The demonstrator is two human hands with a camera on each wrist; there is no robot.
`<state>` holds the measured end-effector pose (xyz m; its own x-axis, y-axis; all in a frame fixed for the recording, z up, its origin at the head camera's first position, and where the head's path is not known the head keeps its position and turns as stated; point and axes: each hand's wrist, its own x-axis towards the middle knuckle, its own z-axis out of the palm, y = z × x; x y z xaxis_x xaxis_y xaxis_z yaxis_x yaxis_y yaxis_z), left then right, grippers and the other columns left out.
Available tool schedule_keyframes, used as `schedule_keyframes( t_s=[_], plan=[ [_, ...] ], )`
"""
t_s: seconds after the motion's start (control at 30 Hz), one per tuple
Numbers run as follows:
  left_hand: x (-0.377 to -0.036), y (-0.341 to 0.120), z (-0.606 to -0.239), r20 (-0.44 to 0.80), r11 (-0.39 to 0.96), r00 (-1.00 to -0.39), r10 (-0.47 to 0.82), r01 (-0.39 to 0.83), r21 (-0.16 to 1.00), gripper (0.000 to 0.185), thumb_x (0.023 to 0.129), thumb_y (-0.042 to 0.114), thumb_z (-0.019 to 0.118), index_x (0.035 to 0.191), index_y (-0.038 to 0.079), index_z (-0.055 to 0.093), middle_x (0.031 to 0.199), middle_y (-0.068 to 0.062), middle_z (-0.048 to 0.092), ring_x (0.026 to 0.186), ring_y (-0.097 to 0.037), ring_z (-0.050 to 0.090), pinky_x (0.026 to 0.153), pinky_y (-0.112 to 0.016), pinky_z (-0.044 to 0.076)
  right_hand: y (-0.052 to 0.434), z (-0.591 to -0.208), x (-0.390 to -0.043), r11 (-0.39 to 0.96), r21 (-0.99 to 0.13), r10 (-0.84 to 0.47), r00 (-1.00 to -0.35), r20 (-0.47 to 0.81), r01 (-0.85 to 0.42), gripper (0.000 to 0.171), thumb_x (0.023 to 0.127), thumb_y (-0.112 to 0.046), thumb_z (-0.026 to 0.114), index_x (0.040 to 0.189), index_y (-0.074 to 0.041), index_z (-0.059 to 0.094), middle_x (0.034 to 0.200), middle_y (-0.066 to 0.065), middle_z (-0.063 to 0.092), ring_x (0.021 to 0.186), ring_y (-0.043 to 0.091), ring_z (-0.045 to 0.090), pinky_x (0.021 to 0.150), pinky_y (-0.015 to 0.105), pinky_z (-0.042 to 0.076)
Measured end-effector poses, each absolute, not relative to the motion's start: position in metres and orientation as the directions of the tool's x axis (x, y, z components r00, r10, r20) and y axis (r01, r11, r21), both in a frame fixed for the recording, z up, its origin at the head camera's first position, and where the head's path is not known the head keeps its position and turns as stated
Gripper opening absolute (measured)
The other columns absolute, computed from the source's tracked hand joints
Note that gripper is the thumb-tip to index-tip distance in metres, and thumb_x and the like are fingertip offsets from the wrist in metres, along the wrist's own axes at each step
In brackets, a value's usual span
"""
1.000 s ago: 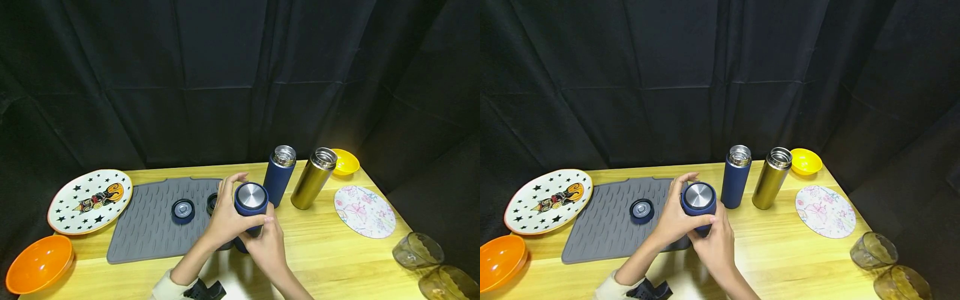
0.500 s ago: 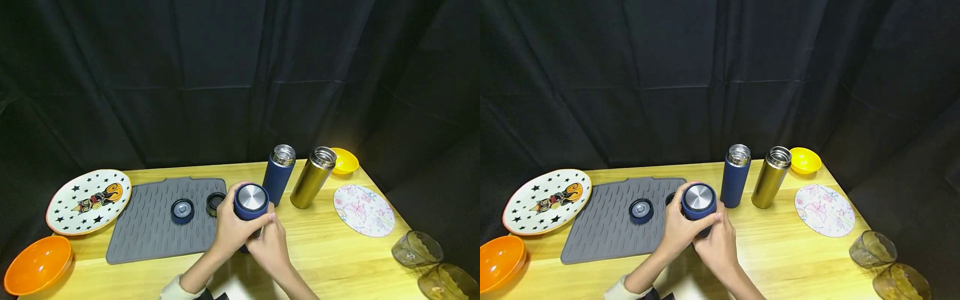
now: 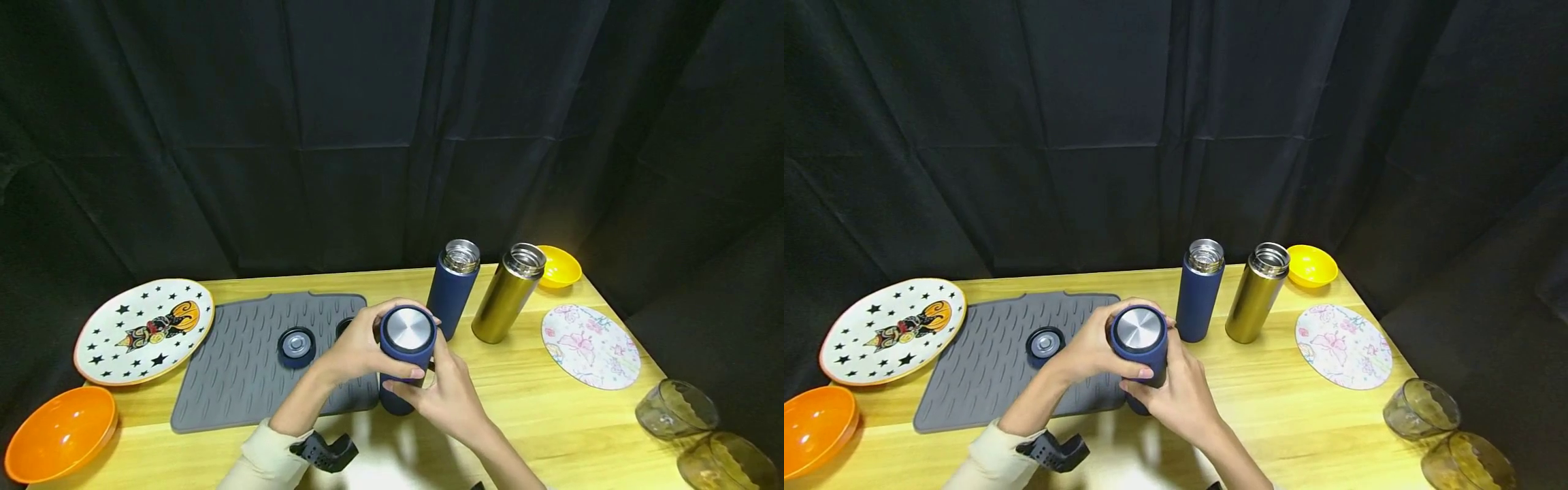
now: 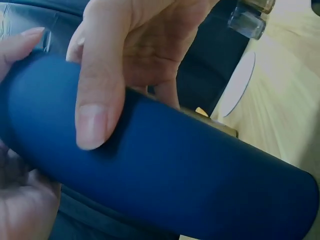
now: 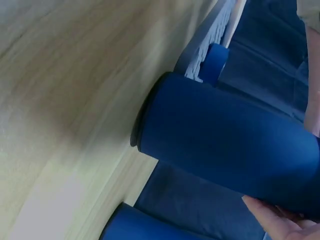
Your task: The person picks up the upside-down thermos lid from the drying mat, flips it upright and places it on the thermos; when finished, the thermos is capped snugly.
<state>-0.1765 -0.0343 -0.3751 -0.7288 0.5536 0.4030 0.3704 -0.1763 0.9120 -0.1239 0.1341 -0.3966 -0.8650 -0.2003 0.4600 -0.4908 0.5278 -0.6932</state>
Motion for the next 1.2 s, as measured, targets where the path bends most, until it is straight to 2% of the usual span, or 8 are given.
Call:
schedule_keyframes(
  t_s=[0.17, 0.27, 0.33, 0.47, 0.63, 0.8, 0.97, 1.2],
  plan=[
    [-0.169, -0.045, -0.376, 0.400, -0.155, -0.836, 0.377, 0.368, 0.917, 0.075, 0.077, 0.016, 0.086, 0.142, 0.008, 0.050, 0.142, -0.010, 0.056, 0.133, -0.019, 0.051, 0.113, -0.030, 0.038, 0.128, -0.389, -0.137, 0.497, -0.771, -0.097, -0.908, 0.408, -0.399, 0.081, 0.069, -0.013, 0.090, 0.136, -0.009, 0.046, 0.119, 0.013, 0.068, 0.105, 0.028, 0.068, 0.086, 0.043, 0.056],
    [-0.163, -0.060, -0.379, 0.393, -0.158, -0.899, 0.194, 0.367, 0.917, 0.073, 0.081, 0.008, 0.081, 0.144, 0.004, 0.046, 0.148, -0.014, 0.050, 0.140, -0.021, 0.044, 0.116, -0.026, 0.031, 0.121, -0.383, -0.157, 0.506, -0.794, -0.004, -0.922, 0.387, -0.335, 0.077, 0.071, -0.016, 0.089, 0.133, -0.006, 0.046, 0.119, 0.017, 0.067, 0.108, 0.033, 0.066, 0.092, 0.050, 0.053],
    [-0.159, -0.073, -0.384, 0.365, -0.136, -0.928, 0.078, 0.353, 0.926, 0.068, 0.082, 0.002, 0.078, 0.143, 0.004, 0.048, 0.147, -0.014, 0.050, 0.139, -0.021, 0.045, 0.115, -0.024, 0.032, 0.114, -0.381, -0.173, 0.540, -0.789, 0.053, -0.923, 0.381, -0.295, 0.077, 0.071, -0.020, 0.089, 0.132, -0.005, 0.045, 0.119, 0.018, 0.066, 0.109, 0.036, 0.065, 0.095, 0.052, 0.050],
    [-0.153, -0.096, -0.398, 0.267, -0.073, -0.960, -0.087, 0.273, 0.959, 0.059, 0.086, 0.000, 0.074, 0.140, 0.004, 0.051, 0.145, -0.011, 0.053, 0.135, -0.016, 0.048, 0.113, -0.021, 0.035, 0.100, -0.385, -0.206, 0.573, -0.780, 0.129, -0.912, 0.390, -0.252, 0.077, 0.071, -0.024, 0.088, 0.132, -0.004, 0.045, 0.118, 0.019, 0.065, 0.109, 0.039, 0.064, 0.094, 0.055, 0.050],
    [-0.152, -0.119, -0.414, 0.183, -0.019, -0.955, -0.232, 0.193, 0.981, 0.052, 0.087, 0.001, 0.073, 0.136, 0.004, 0.056, 0.140, -0.010, 0.058, 0.131, -0.017, 0.052, 0.111, -0.022, 0.037, 0.088, -0.392, -0.232, 0.575, -0.793, 0.169, -0.919, 0.357, -0.202, 0.081, 0.074, -0.028, 0.086, 0.138, -0.005, 0.042, 0.120, 0.020, 0.064, 0.109, 0.042, 0.064, 0.093, 0.057, 0.050],
    [-0.161, -0.135, -0.429, 0.152, 0.094, -0.955, -0.256, 0.132, 0.987, 0.055, 0.086, 0.003, 0.075, 0.137, 0.004, 0.054, 0.142, -0.016, 0.055, 0.135, -0.025, 0.049, 0.115, -0.029, 0.035, 0.085, -0.397, -0.240, 0.573, -0.804, 0.191, -0.928, 0.321, -0.160, 0.081, 0.075, -0.029, 0.084, 0.139, -0.007, 0.041, 0.120, 0.020, 0.063, 0.109, 0.043, 0.063, 0.093, 0.057, 0.049],
    [-0.170, -0.145, -0.447, 0.103, 0.271, -0.970, -0.219, 0.041, 0.962, 0.067, 0.084, 0.008, 0.078, 0.143, 0.003, 0.048, 0.148, -0.020, 0.048, 0.142, -0.036, 0.039, 0.117, -0.043, 0.033, 0.084, -0.398, -0.241, 0.571, -0.804, 0.169, -0.935, 0.312, -0.165, 0.083, 0.078, -0.031, 0.083, 0.143, -0.008, 0.037, 0.125, 0.019, 0.060, 0.113, 0.043, 0.061, 0.095, 0.058, 0.048],
    [-0.175, -0.149, -0.465, 0.062, 0.470, -0.988, -0.140, -0.011, 0.883, 0.082, 0.078, 0.016, 0.084, 0.147, 0.002, 0.042, 0.148, -0.025, 0.046, 0.136, -0.043, 0.043, 0.107, -0.058, 0.039, 0.085, -0.396, -0.225, 0.576, -0.812, 0.154, -0.963, 0.222, -0.095, 0.091, 0.081, -0.030, 0.081, 0.151, -0.006, 0.027, 0.144, 0.021, 0.048, 0.126, 0.044, 0.053, 0.102, 0.060, 0.043]
  ],
)
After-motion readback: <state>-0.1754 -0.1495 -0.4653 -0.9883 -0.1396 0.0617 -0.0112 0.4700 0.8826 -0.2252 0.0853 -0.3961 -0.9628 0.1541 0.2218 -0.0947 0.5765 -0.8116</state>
